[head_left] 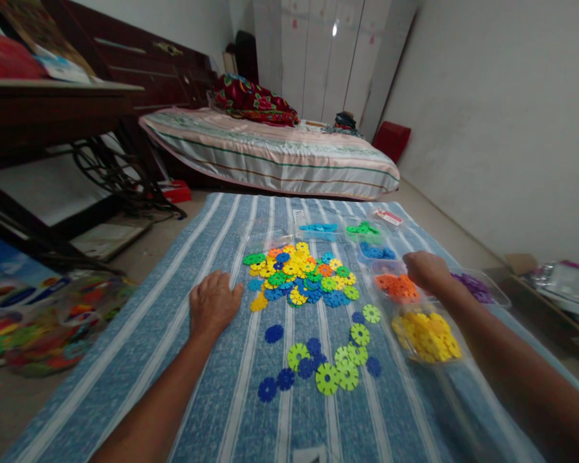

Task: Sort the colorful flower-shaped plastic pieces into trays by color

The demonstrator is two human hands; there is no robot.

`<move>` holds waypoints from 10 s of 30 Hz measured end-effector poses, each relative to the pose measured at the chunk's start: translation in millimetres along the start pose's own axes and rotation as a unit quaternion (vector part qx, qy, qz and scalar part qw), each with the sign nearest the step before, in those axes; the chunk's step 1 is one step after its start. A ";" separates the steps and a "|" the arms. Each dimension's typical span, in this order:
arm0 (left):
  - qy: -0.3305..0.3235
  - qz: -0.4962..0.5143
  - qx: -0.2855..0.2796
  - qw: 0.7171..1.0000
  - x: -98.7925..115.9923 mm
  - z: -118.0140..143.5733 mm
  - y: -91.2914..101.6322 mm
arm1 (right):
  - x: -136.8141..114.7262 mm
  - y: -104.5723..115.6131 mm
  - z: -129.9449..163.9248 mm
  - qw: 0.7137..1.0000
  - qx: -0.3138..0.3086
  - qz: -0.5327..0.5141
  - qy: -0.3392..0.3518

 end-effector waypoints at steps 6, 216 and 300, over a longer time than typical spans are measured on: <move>0.006 0.006 -0.005 1.000 -0.4 -0.5 -1.1 | -0.7 55.4 5.7 0.991 0.128 -0.003 -0.038; -0.143 0.175 -0.262 0.938 164.2 117.5 13.4 | -143.8 -57.0 68.5 0.625 0.136 -0.769 0.008; -0.077 0.382 -0.228 0.892 119.9 72.8 55.6 | -145.8 -64.2 69.5 0.639 0.119 -0.760 0.004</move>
Point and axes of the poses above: each hand's wrist, its own z-axis away from the middle knuckle, its own y-axis out of the back of the hand, x = y × z, the point moved 10 cm from there along -z, towards the middle knuckle, and after that the axes turned 5 degrees about y, right-handed, at the moved point
